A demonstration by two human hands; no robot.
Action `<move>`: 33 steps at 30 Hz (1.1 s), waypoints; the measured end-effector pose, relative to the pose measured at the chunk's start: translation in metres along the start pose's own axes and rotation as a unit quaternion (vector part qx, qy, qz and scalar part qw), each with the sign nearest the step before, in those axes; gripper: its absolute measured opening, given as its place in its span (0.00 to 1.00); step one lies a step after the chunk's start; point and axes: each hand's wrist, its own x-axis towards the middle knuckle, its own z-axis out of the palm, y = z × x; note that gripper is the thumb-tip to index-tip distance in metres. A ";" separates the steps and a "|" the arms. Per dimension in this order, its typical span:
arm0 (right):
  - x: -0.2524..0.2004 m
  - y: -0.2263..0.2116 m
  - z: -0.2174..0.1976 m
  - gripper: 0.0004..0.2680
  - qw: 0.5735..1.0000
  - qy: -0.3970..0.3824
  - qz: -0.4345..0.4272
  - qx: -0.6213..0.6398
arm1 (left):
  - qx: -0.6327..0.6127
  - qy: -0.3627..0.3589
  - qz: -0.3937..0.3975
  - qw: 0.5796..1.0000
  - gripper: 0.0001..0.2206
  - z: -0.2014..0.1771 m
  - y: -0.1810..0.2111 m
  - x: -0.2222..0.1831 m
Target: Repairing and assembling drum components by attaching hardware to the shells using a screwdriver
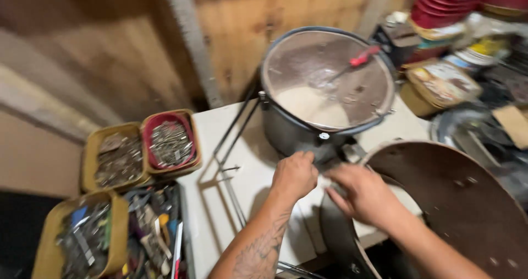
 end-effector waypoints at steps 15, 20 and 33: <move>-0.083 0.031 0.027 0.15 0.997 -0.034 -0.030 -0.068 | -0.026 0.355 -0.012 0.935 0.04 -0.048 -0.009 -0.009; -0.089 0.042 0.025 0.18 0.995 -0.041 -0.074 -0.052 | -0.089 0.441 -0.087 0.889 0.08 -0.102 -0.077 -0.051; -0.172 0.088 -0.055 0.18 0.961 -0.092 0.256 -0.050 | 0.267 0.003 -0.497 0.826 0.15 -0.231 -0.384 -0.271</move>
